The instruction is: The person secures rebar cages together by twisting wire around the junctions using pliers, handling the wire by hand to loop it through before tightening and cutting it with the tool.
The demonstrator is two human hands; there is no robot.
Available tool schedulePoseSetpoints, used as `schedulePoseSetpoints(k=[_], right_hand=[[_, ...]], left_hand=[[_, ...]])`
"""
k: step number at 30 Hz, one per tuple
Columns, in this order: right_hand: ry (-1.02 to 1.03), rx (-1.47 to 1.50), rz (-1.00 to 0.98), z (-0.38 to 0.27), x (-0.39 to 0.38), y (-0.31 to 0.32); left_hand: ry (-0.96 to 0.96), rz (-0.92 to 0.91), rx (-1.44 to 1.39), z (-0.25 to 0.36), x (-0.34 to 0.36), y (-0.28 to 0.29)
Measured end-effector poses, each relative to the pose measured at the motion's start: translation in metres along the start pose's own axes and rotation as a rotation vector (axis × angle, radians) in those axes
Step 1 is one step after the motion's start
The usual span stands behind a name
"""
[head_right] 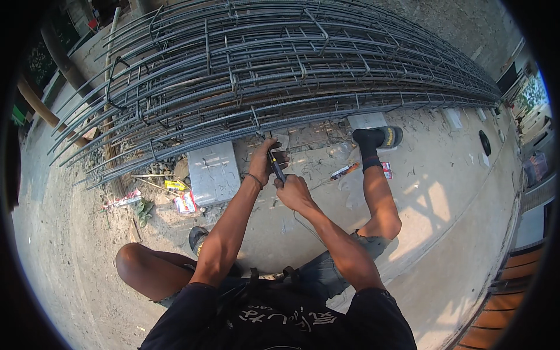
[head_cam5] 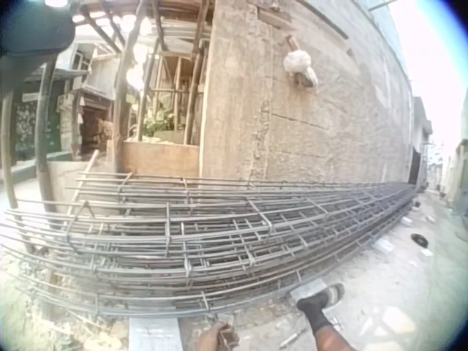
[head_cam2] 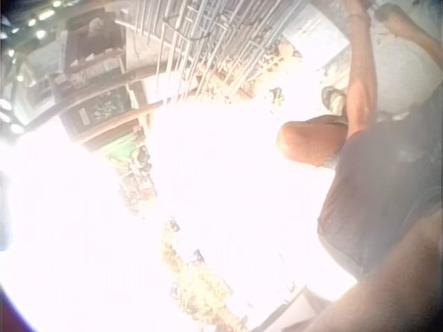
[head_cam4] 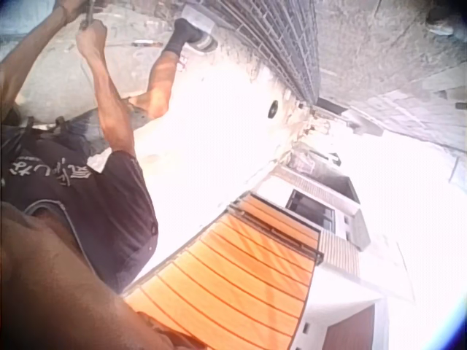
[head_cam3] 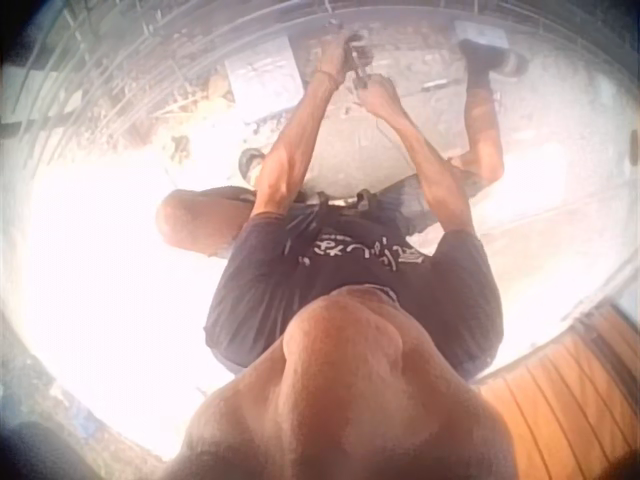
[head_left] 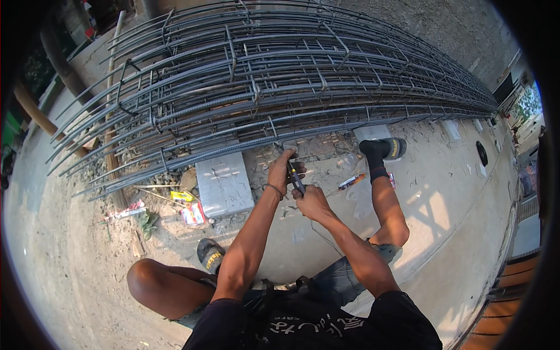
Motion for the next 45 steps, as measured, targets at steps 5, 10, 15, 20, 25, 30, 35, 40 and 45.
schedulePoseSetpoints(k=[5, 10, 15, 20, 25, 30, 35, 40, 45], right_hand=[[0.05, -0.253, 0.338, -0.002, -0.005, -0.014], [0.024, -0.321, 0.495, -0.012, -0.019, -0.033], [-0.019, 0.462, -0.46, -0.012, -0.019, 0.01], [-0.278, 1.15, -0.721, -0.001, -0.015, -0.004], [-0.098, 0.259, -0.118, -0.01, -0.006, -0.014], [-0.011, -0.191, 0.343, -0.004, -0.005, -0.026], [-0.013, -0.178, 0.26, -0.015, -0.02, -0.018], [-0.111, 0.88, -0.521, 0.004, -0.019, 0.004], [-0.328, 1.277, -0.647, 0.002, -0.022, -0.02]], left_hand=[[-0.21, 0.367, 0.462, -0.008, 0.004, -0.019], [-0.106, 0.221, 0.231, -0.001, 0.01, -0.011], [0.156, -0.172, -0.173, 0.011, 0.004, 0.008], [0.196, -0.381, -0.315, 0.003, 0.007, 0.014], [0.059, -0.187, -0.174, 0.0, 0.007, 0.014], [-0.036, 0.202, 0.282, -0.001, -0.007, -0.022], [0.011, 0.089, 0.167, -0.007, 0.006, -0.005], [0.259, -0.274, -0.302, 0.008, -0.004, 0.003], [0.226, -0.434, -0.363, -0.001, 0.002, 0.018]])
Point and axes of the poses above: each hand's wrist, its own x-axis towards the middle knuckle, its own y-axis out of the back of the hand, z = x × y, the point moved 1 cm from there along x, towards the middle knuckle, and after that the axes turned 5 degrees about -y, right-handed, at the moved point
